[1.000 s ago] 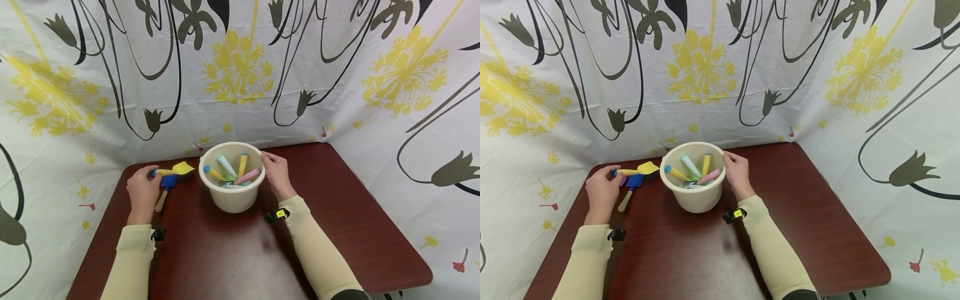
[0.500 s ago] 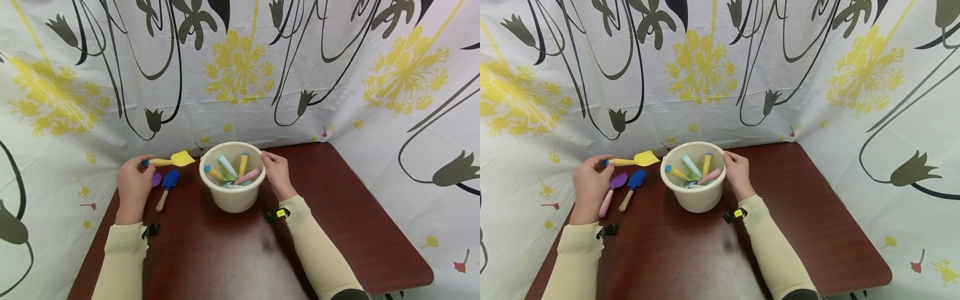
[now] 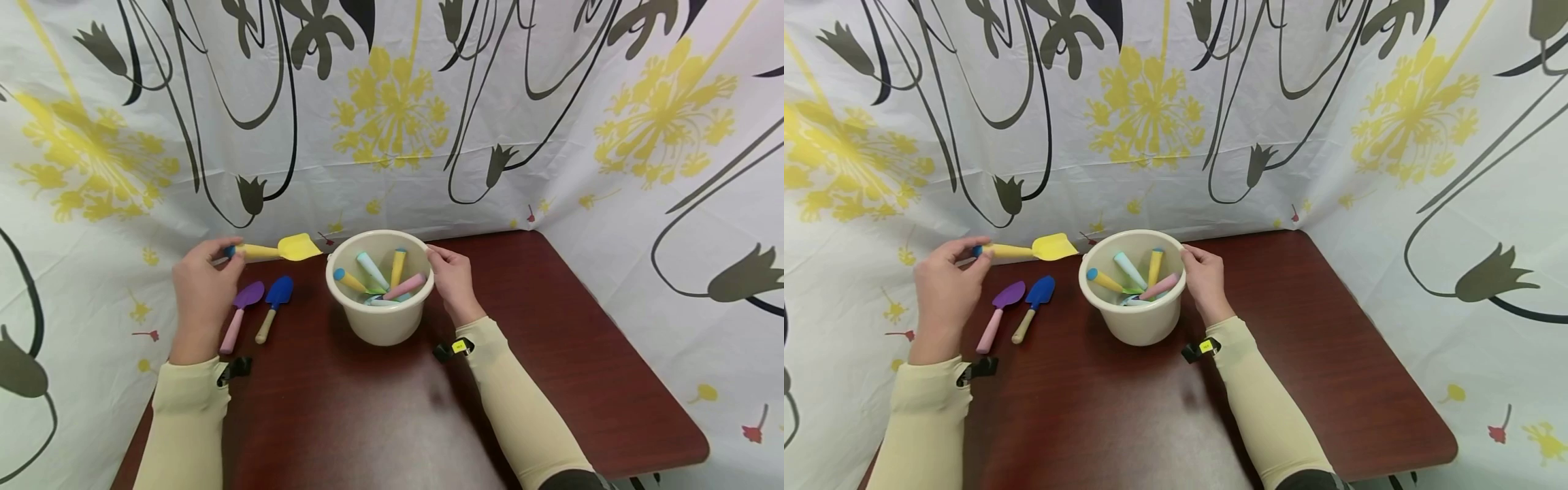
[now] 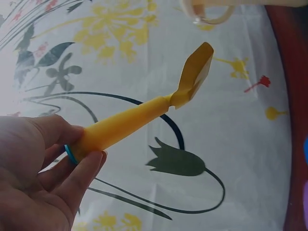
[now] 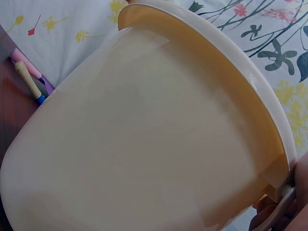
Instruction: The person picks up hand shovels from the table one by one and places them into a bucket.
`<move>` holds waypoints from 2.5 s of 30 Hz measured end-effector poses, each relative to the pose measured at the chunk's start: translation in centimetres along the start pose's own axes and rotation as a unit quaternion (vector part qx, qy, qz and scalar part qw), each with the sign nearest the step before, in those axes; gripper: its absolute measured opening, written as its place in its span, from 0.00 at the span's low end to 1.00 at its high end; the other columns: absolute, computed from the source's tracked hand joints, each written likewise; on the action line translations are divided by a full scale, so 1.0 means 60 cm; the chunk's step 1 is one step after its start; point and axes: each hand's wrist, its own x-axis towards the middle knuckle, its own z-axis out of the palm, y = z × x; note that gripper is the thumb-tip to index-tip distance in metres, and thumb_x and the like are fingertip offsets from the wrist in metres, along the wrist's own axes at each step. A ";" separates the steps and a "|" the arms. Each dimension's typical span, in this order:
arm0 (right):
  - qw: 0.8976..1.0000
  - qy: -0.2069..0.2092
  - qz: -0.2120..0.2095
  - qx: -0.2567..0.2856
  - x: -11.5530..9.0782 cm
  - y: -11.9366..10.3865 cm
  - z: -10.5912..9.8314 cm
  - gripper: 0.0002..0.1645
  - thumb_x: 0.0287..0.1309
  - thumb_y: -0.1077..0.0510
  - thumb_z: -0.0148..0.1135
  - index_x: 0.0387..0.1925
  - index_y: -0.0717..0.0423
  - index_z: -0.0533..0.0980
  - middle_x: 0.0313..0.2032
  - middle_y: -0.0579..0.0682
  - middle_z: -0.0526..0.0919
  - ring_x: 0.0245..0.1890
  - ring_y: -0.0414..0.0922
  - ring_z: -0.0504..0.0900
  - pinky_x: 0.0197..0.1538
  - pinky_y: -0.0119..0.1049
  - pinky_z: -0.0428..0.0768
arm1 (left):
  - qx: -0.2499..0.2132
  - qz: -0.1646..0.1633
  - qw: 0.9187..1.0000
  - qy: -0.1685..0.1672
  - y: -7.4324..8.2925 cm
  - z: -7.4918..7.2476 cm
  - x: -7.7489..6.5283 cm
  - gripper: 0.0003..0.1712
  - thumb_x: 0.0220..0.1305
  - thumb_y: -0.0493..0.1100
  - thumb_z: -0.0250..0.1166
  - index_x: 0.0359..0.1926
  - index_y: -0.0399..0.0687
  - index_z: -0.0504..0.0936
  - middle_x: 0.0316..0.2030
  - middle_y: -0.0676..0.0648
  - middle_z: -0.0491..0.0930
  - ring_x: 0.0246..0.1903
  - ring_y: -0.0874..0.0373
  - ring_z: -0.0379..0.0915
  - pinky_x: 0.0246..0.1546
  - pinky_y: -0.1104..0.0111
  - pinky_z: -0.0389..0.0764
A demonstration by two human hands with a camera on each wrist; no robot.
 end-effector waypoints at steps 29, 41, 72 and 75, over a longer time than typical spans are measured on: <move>1.000 0.007 0.006 -0.002 0.001 0.001 -0.001 0.21 0.79 0.53 0.65 0.62 0.60 0.87 0.61 0.58 0.89 0.60 0.51 0.88 0.61 0.46 0.87 | -0.049 0.066 0.993 -0.086 0.090 0.010 0.029 0.10 0.73 0.35 0.74 0.52 0.39 0.93 0.49 0.40 0.90 0.50 0.47 0.88 0.45 0.89 0.77; 1.000 0.000 0.007 0.003 0.001 0.003 -0.003 0.21 0.80 0.52 0.65 0.63 0.59 0.87 0.61 0.58 0.88 0.60 0.51 0.88 0.60 0.45 0.87 | -0.020 0.109 0.986 -0.126 0.105 0.029 0.042 0.11 0.73 0.34 0.74 0.53 0.40 0.93 0.50 0.40 0.91 0.50 0.46 0.90 0.45 0.88 0.77; 1.000 0.001 0.006 0.009 0.000 0.002 -0.004 0.21 0.80 0.53 0.64 0.64 0.61 0.86 0.62 0.59 0.88 0.61 0.52 0.87 0.61 0.45 0.87 | 0.005 0.113 0.976 -0.186 0.149 0.093 0.050 0.14 0.76 0.37 0.71 0.58 0.44 0.93 0.55 0.41 0.88 0.49 0.44 0.90 0.52 0.50 0.90; 1.000 0.002 0.005 0.007 0.001 0.003 -0.004 0.21 0.80 0.53 0.65 0.63 0.61 0.87 0.62 0.59 0.88 0.61 0.52 0.87 0.60 0.45 0.87 | 0.018 0.117 0.974 -0.191 0.153 0.098 0.050 0.14 0.76 0.38 0.71 0.59 0.44 0.92 0.56 0.41 0.88 0.48 0.44 0.90 0.51 0.50 0.90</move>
